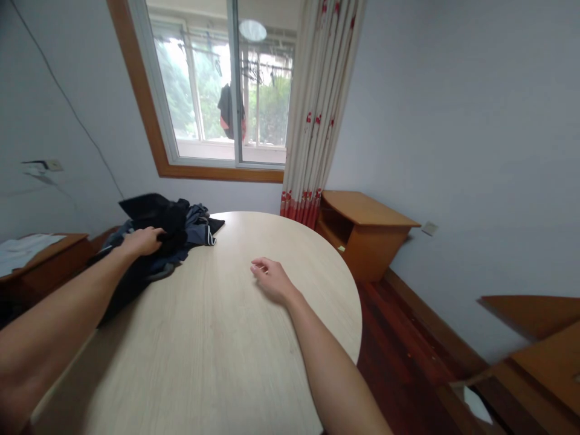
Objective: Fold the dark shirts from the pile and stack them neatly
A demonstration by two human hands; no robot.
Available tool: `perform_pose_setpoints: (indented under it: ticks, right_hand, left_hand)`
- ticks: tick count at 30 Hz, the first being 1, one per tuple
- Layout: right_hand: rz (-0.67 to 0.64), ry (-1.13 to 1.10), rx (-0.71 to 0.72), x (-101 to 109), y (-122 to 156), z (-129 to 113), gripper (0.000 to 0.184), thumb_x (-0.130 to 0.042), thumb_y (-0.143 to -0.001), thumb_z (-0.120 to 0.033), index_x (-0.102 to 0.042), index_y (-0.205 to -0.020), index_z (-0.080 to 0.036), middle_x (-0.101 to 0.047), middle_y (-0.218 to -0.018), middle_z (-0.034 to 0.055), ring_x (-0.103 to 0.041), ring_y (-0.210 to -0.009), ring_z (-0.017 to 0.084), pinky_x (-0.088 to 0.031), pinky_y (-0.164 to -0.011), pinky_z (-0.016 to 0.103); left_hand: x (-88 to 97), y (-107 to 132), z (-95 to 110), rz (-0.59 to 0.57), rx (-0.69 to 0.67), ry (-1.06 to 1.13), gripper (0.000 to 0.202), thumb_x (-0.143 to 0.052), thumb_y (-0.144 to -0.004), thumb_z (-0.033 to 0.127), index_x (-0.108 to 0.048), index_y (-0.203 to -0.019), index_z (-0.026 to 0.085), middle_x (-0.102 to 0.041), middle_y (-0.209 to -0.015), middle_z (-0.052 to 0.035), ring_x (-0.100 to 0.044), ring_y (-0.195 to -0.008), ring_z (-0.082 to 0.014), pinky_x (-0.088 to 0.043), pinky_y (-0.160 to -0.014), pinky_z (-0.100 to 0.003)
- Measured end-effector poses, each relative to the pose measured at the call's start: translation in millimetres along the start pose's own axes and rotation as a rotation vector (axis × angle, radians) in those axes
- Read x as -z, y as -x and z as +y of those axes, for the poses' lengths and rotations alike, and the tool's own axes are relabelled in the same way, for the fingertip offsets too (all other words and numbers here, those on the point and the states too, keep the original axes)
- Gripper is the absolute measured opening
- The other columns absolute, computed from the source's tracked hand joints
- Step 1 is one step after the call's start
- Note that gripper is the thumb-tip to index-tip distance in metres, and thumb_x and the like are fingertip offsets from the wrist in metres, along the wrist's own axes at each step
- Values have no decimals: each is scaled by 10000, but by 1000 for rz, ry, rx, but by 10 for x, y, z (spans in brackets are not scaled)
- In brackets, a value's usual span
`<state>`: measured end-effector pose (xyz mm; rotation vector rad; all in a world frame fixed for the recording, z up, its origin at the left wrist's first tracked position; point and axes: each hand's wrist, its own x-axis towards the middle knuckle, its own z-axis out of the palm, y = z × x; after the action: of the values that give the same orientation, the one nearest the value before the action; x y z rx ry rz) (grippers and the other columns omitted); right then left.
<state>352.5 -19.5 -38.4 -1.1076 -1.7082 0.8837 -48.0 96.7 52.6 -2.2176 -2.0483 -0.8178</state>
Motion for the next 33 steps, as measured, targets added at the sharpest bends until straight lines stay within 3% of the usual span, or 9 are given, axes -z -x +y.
perform_pose_setpoints:
  ticks: [2, 5, 8, 10, 13, 17, 22, 33]
  right_hand:
    - [-34, 70, 1, 22, -8, 57, 340, -605, -886, -433, -689, -1084, -170, -713, -999, 85, -645, -874, 176, -501, -812, 339]
    - [-58, 170, 9, 71, -21, 112, 287, -600, -886, -383, -707, -1035, -162, -727, -999, 85, -647, -871, 182, -493, -821, 342]
    - [-61, 244, -10, 109, -25, 131, 249, -603, -882, -334, -720, -1012, -157, -737, -995, 85, -654, -867, 185, -491, -821, 335]
    - [-64, 258, -23, 117, -27, 139, 239, -600, -884, -316, -723, -1008, -153, -741, -995, 84, -659, -870, 185, -492, -819, 325]
    - [-61, 270, -21, 95, -37, 164, 226, -598, -885, -305, -727, -999, -159, -746, -984, 72, -664, -870, 181, -491, -805, 308]
    - [-52, 377, -25, 1, -52, 191, 211, -592, -885, -302, -740, -956, -168, -745, -924, 59, -651, -818, 172, -472, -760, 283]
    - [-39, 580, -36, -158, -57, 145, 219, -571, -906, -317, -744, -913, -184, -739, -884, 51, -631, -784, 167, -422, -704, 261]
    - [9, 856, -57, -322, 6, 74, 269, -562, -927, -405, -687, -826, -190, -717, -825, 57, -586, -719, 164, -293, -609, 266]
  left_hand:
    - [-129, 86, -16, -98, 96, -142, 383, -732, -637, 402, -707, -949, 183, -659, -1178, -233, -570, -1149, -505, -417, -930, -666]
    - [-104, 74, 131, -205, 139, -269, 445, -708, -672, 344, -694, -1080, 166, -630, -1251, -249, -590, -1125, -496, -467, -892, -601]
    - [-13, 61, 399, -170, 118, -310, 424, -677, -719, 371, -697, -1084, 156, -638, -1240, -237, -601, -1112, -464, -477, -887, -561]
    - [-24, 150, 632, -97, 26, -336, 392, -638, -760, 416, -707, -1066, 179, -645, -1236, -214, -594, -1134, -431, -471, -901, -524]
    - [-205, 455, 1020, -101, -181, -253, 329, -518, -859, 438, -720, -1002, 220, -703, -1132, -140, -642, -1046, -329, -482, -831, -389]
    - [-620, 979, 1384, -214, -274, -76, 357, -442, -912, 417, -697, -792, 196, -738, -891, -117, -667, -852, -270, -434, -700, -328]
    - [-938, 1339, 1390, -237, -267, -1, 392, -375, -943, 398, -648, -733, 211, -723, -825, -93, -658, -789, -238, -369, -640, -312]
    - [-990, 1401, 1226, -270, -295, -11, 405, -374, -929, 385, -691, -765, 195, -736, -852, -101, -655, -809, -244, -344, -633, -326]
